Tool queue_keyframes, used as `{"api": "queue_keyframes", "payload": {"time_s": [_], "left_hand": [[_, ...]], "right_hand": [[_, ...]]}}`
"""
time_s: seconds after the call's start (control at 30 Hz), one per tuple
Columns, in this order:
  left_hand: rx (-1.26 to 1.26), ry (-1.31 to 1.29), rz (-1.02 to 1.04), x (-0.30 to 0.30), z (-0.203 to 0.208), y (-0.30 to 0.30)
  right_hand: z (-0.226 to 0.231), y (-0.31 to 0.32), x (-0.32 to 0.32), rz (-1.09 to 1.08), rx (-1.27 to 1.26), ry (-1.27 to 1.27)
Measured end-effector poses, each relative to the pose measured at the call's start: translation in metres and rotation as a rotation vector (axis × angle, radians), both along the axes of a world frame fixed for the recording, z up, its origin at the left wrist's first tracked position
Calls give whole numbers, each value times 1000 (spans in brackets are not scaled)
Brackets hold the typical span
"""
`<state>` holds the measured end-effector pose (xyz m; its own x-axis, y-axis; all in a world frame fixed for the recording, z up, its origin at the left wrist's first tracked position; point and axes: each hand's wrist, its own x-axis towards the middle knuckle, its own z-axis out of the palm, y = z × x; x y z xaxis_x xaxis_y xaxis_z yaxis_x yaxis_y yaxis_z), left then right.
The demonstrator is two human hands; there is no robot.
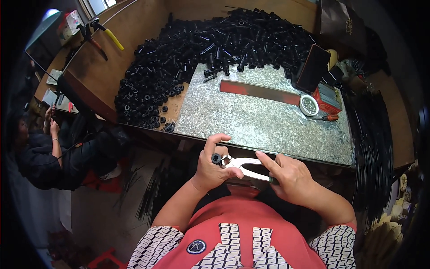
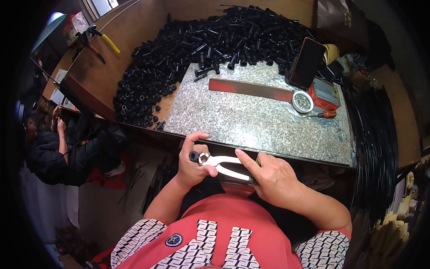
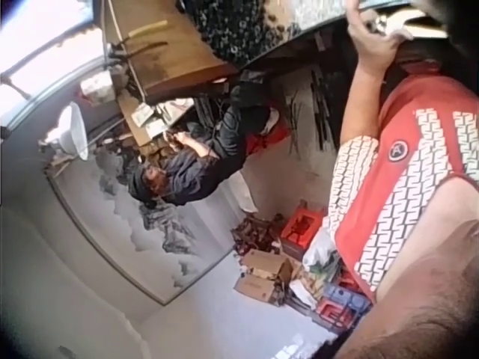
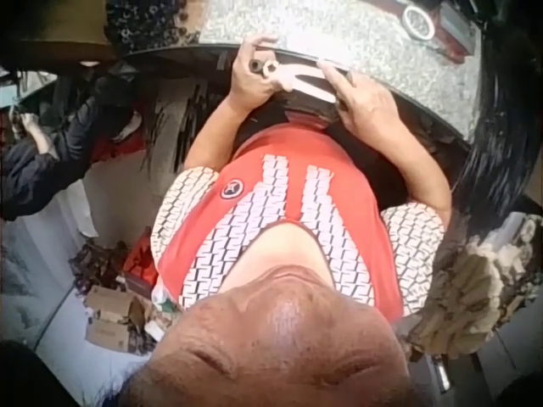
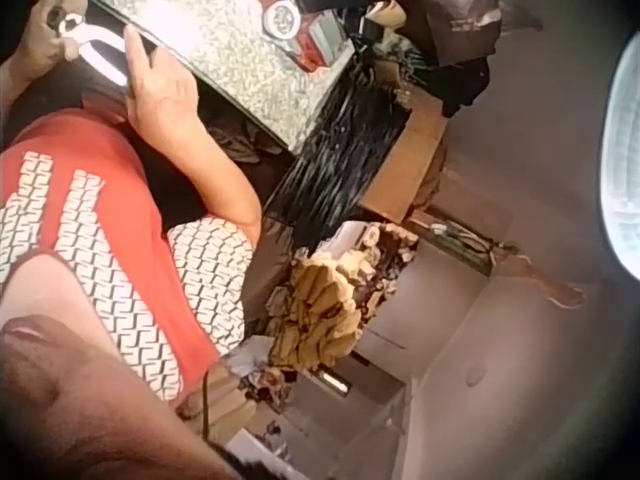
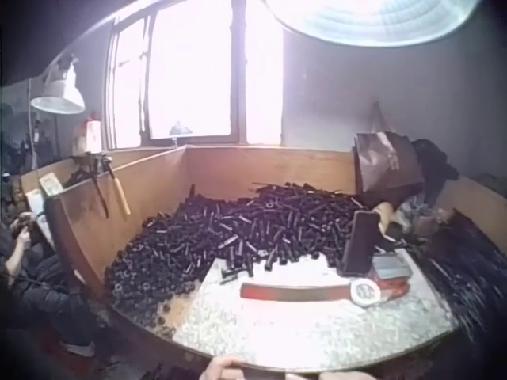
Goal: Assembling and clamping black industrial tubes using a specialized hand tool at a factory workstation.
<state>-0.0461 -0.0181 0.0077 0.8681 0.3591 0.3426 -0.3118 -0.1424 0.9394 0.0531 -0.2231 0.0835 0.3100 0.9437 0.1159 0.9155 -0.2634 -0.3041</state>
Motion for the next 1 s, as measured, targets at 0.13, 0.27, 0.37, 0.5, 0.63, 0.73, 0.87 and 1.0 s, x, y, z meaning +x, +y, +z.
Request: {"api": "queue_keyframes", "payload": {"time_s": [0.13, 0.27, 0.37, 0.5, 0.63, 0.73, 0.87, 1.0], "left_hand": [[-17, -7, -40, 1, -3, 5], [-44, 13, -97, 1, -4, 8], [37, 16, -147, -1, -1, 7], [99, 36, -144, 0, 4, -1], [85, 31, -160, -2, 6, 0], [-17, -22, -186, -1, 4, 0], [37, -101, -12, 1, 14, 11], [-187, -456, 82, -20, 75, 47]], "right_hand": [[0, -2, 3, 30, 144, -217], [5, -11, 1, 50, 123, -235], [14, -14, -5, 49, 35, -177], [14, -15, -8, 39, -5, -223], [9, -13, -10, 26, -43, -56], [10, -11, -6, 33, -75, 132], [3, -20, 10, -19, -80, 242], [-15, -32, 43, -252, -52, 91]]}}
